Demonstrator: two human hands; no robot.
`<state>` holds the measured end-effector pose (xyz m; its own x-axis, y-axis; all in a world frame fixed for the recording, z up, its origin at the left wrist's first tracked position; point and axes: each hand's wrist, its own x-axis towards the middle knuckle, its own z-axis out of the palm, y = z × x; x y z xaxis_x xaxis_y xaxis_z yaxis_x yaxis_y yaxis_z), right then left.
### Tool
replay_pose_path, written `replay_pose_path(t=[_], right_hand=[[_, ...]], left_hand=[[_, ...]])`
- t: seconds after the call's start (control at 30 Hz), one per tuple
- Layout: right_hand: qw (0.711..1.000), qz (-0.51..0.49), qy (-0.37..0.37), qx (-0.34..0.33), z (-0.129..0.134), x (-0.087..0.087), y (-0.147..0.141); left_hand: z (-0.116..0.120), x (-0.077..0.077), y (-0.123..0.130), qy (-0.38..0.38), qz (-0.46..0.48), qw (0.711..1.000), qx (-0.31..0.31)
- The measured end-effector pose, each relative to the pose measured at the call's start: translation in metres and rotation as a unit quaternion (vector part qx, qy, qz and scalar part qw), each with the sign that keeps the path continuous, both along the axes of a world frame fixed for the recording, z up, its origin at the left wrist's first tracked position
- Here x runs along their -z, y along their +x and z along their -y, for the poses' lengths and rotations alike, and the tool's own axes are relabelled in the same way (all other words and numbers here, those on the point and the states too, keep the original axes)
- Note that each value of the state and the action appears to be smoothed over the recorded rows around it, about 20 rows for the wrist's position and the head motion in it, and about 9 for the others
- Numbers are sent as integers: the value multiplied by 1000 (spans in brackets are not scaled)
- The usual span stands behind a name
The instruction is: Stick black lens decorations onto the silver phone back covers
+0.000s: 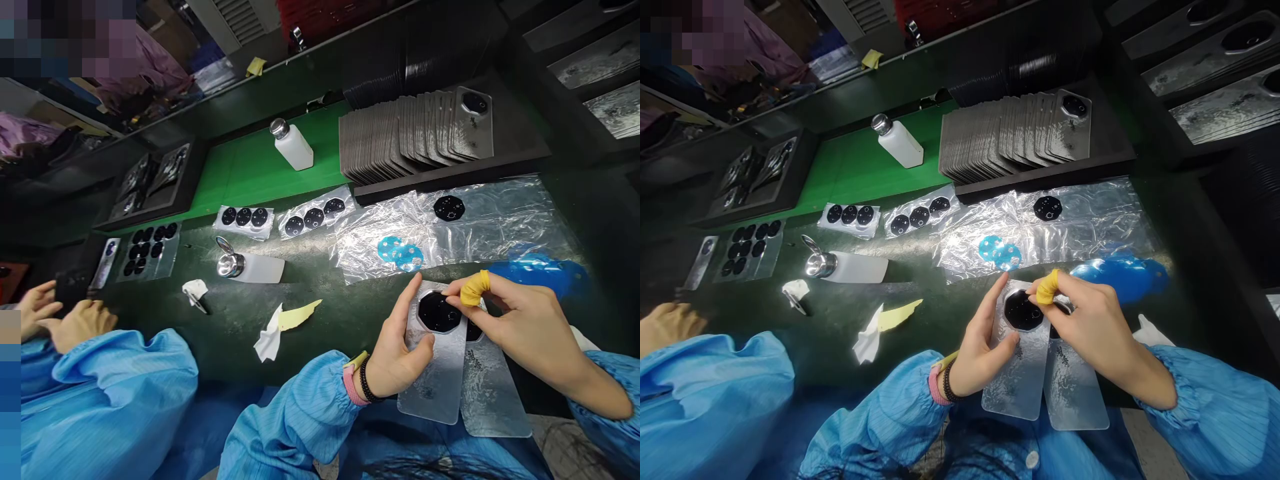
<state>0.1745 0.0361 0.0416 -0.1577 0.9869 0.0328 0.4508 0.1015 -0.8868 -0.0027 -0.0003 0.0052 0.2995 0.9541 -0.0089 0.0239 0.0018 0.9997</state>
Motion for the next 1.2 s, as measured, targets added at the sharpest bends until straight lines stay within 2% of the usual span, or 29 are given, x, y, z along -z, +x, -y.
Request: replay_pose_path(t=[0.3,0.57,0.73,0.9,1.2], right_hand=[[1000,-8,-28,-7,-2,-5,0],[980,-112,-167,-6,-10,-14,2],[986,-82,-143,30,-9,-12,1],[987,-78,-143,10,-11,-10,2],[988,-71,-139,-4,-14,-10,2]], left_hand=[[0,0,0,-6,-4,1000,0],[-1,0,0,-24,11,1000,-11],[-2,0,-1,-41,21,999,2],[-4,-1,0,-46,38,998,12],[-5,-2,0,-42,14,999,9]])
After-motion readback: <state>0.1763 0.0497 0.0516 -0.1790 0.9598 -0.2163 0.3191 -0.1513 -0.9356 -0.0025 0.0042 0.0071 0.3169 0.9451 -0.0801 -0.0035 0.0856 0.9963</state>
